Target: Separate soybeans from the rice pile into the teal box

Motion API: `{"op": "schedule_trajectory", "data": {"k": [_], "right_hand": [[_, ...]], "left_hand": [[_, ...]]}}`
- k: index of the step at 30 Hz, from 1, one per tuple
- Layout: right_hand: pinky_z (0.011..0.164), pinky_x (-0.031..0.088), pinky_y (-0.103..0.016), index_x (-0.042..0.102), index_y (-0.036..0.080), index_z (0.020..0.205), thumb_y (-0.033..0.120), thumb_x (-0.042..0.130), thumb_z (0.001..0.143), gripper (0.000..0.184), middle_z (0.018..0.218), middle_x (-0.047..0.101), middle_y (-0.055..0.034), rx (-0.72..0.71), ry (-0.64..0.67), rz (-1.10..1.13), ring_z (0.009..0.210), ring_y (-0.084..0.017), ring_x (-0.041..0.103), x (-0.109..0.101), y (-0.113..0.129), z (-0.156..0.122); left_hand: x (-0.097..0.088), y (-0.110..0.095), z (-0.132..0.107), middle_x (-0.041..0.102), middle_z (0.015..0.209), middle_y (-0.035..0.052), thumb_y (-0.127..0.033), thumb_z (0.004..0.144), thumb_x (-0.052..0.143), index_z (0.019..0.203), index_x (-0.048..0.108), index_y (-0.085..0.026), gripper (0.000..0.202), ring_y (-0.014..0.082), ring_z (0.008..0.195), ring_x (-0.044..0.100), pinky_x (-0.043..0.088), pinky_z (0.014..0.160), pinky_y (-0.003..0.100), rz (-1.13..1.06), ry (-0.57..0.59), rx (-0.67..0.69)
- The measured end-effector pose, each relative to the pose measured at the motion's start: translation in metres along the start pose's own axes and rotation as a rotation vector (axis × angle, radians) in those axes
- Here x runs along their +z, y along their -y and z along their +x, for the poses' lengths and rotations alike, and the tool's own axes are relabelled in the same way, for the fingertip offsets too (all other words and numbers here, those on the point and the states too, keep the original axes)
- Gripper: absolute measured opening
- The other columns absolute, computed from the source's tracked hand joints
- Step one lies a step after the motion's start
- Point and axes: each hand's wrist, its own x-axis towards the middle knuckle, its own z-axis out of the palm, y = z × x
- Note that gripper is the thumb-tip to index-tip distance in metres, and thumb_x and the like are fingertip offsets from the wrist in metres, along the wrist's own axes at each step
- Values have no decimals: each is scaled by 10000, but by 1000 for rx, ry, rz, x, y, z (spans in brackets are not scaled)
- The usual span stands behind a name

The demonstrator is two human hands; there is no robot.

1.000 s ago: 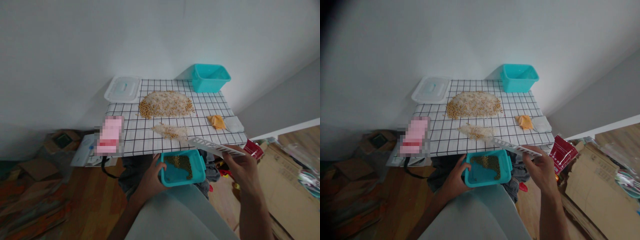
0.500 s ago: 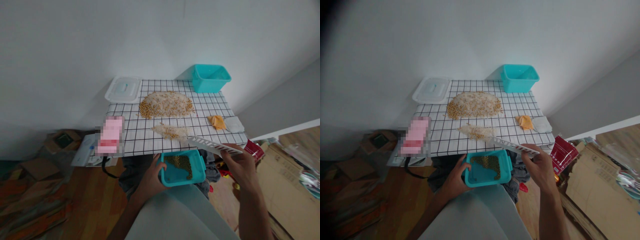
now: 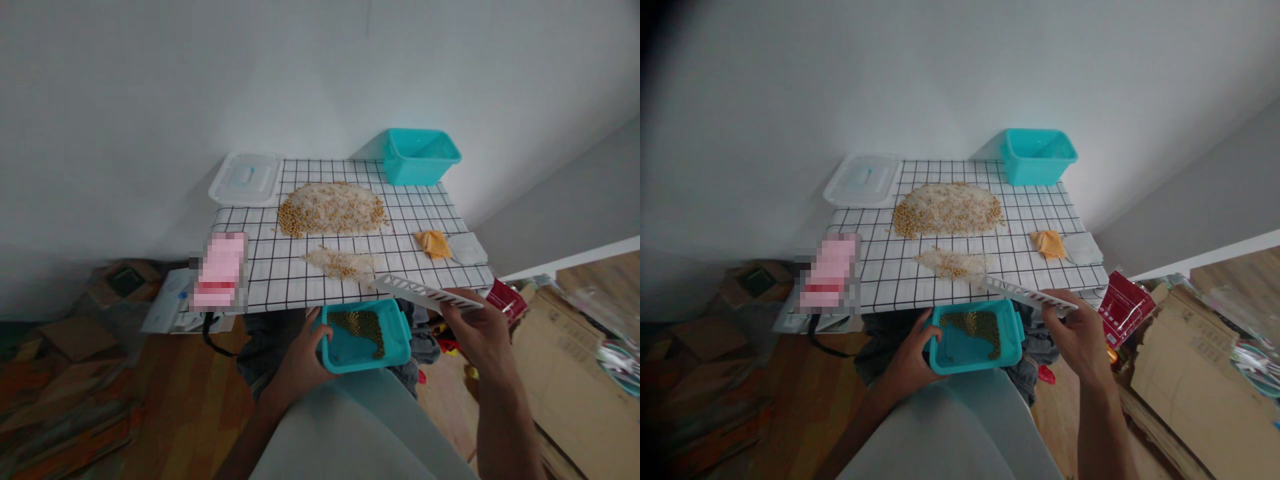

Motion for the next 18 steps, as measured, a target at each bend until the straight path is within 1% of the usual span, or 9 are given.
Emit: {"op": "schedule_trajectory", "data": {"k": [4, 8, 11, 14, 18], "right_hand": [[719, 546, -313, 767, 245, 1037, 312, 669, 867, 208, 946, 772, -31, 8, -11, 3, 817, -224, 707, -1, 2, -2], [745, 550, -317, 770, 236, 1023, 306, 664, 870, 199, 965, 769, -37, -8, 14, 0, 855, -232, 707, -3, 3, -3], [714, 545, -305, 767, 230, 1016, 303, 662, 869, 195, 934, 766, -35, -1, 18, -10, 817, -223, 699, -4, 3, -5], [681, 543, -300, 759, 218, 1028, 317, 664, 867, 212, 918, 764, -40, 23, 14, 7, 777, -219, 695, -2, 2, -8], [703, 550, -307, 750, 202, 1038, 336, 652, 893, 221, 912, 759, -50, 35, 34, 55, 802, -222, 700, 3, 6, -10]], "left_hand": [[1, 0, 0, 347, 1541, 168, -278, 620, 873, 970, 525, -235, 495, 359, 1494, 329, 421, 1117, 432, 18, -9, 9], [1, -1, -1, 353, 1539, 179, -284, 615, 875, 969, 528, -232, 499, 366, 1498, 321, 429, 1110, 429, 34, -10, 3], [1, -2, -1, 339, 1552, 185, -283, 618, 873, 972, 529, -231, 496, 365, 1497, 322, 430, 1106, 429, 41, -8, 3], [1, -3, -1, 337, 1557, 179, -286, 626, 867, 969, 529, -232, 485, 358, 1491, 337, 428, 1107, 424, 31, -11, 7], [0, -4, -1, 328, 1562, 168, -269, 625, 860, 957, 520, -233, 476, 357, 1482, 352, 417, 1117, 428, 9, -8, 12]]}}
